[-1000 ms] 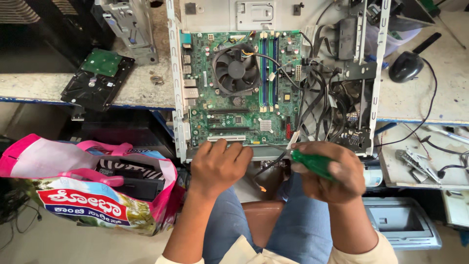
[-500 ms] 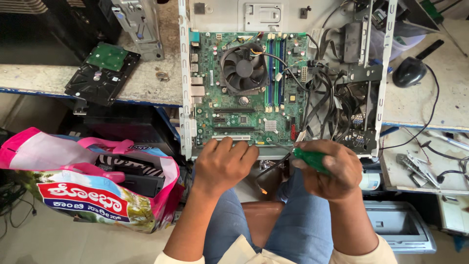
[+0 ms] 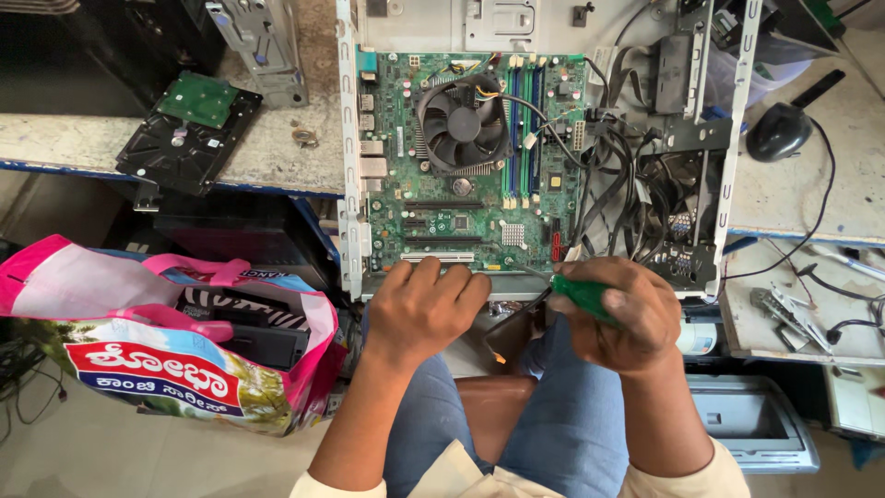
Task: The person works on an open desktop computer case, using a screwdriver to remove and reinsert screws on the motherboard and case. They also connect and disconnect internal power cables and handle a small orange connector while adjusting components inside the case.
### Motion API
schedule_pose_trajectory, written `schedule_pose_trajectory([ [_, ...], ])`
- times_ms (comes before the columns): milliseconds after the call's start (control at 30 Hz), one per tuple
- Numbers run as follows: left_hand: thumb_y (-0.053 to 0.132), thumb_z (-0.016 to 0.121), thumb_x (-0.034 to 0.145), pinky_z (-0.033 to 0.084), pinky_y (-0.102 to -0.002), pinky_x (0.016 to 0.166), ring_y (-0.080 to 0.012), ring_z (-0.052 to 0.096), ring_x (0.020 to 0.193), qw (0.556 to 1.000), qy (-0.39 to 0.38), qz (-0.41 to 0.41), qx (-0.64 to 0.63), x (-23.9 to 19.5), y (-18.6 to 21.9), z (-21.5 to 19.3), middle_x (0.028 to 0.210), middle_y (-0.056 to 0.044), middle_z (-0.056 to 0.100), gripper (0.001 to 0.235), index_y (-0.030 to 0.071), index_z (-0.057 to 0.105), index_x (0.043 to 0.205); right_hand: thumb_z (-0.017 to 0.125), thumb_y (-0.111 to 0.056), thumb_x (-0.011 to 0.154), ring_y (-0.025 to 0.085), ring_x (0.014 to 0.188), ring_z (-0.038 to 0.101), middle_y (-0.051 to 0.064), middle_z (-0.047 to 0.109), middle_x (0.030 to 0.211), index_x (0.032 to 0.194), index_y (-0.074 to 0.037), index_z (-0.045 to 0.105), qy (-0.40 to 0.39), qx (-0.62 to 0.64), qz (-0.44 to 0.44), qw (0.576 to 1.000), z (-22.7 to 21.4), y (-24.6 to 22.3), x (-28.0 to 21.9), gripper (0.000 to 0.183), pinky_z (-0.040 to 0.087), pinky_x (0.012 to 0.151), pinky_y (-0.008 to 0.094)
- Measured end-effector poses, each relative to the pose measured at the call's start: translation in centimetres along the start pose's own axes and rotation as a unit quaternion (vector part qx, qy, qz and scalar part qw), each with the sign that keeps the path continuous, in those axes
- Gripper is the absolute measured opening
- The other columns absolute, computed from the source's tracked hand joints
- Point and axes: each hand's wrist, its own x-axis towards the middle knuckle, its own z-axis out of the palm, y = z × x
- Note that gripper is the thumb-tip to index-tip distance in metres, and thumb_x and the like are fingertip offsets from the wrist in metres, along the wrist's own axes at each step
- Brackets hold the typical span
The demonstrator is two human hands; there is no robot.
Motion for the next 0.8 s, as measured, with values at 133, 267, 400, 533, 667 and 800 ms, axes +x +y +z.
schedule_pose_trajectory([
  [133,0.019,0.070,0.081,0.041,-0.031,0.059,-0.0143,0.055,0.067,1.000,-0.004,-0.001,0.000,0.0,0.0,-0.1,0.069,0.005,0.047,0.013,0.021,0.058,0.076,0.079,0.001,0.089,0.030,0.079,0.075,0.016,0.069,0.094,0.142,-0.020,0.032,-0.003,-0.003,-0.004,1.000,0.2,0.0,0.1,0.074,0.064,0.067,0.039],
  [267,0.019,0.070,0.081,0.041,-0.031,0.059,-0.0142,0.055,0.067,1.000,0.000,-0.001,0.000,0.0,0.0,-0.1,0.069,0.005,0.047,0.012,0.021,0.058,0.077,0.081,0.000,0.088,0.030,0.077,0.074,0.016,0.068,0.094,0.141,-0.019,0.032,-0.007,-0.011,-0.014,1.000,0.2,-0.1,0.4,0.075,0.062,0.065,0.039],
  [400,0.018,0.071,0.081,0.041,-0.031,0.059,-0.0138,0.054,0.066,1.000,0.001,0.000,0.015,0.0,0.1,-0.1,0.068,0.004,0.046,0.015,0.021,0.057,0.075,0.087,-0.006,0.086,0.027,0.077,0.073,0.010,0.069,0.094,0.138,-0.019,0.037,-0.018,-0.029,-0.020,0.999,-0.1,-0.6,1.0,0.073,0.060,0.067,0.035],
  [533,0.019,0.070,0.081,0.042,-0.032,0.060,-0.0142,0.054,0.066,1.000,-0.010,0.000,0.026,0.1,0.1,-0.2,0.068,0.004,0.045,0.015,0.022,0.056,0.075,0.096,-0.016,0.082,0.020,0.069,0.066,0.001,0.066,0.086,0.129,-0.018,0.050,-0.013,-0.092,-0.041,0.995,0.0,-1.3,1.8,0.066,0.054,0.066,0.034],
  [667,0.021,0.068,0.082,0.044,-0.033,0.064,-0.0150,0.054,0.069,1.000,-0.011,-0.008,0.015,0.2,0.2,-0.5,0.071,0.005,0.047,0.012,0.022,0.057,0.078,0.095,-0.024,0.080,0.019,0.074,0.064,0.001,0.065,0.086,0.127,-0.019,0.054,-0.018,-0.103,-0.067,0.992,0.1,-1.3,3.0,0.063,0.050,0.067,0.035],
  [800,0.020,0.069,0.082,0.042,-0.033,0.062,-0.0147,0.055,0.069,1.000,-0.022,-0.014,0.003,0.6,0.1,-0.8,0.072,0.005,0.049,0.012,0.022,0.057,0.078,0.076,-0.012,0.082,0.034,0.091,0.068,0.018,0.069,0.101,0.129,-0.011,0.049,-0.036,-0.015,-0.046,0.998,0.2,-1.1,4.4,0.054,0.053,0.078,0.046],
])
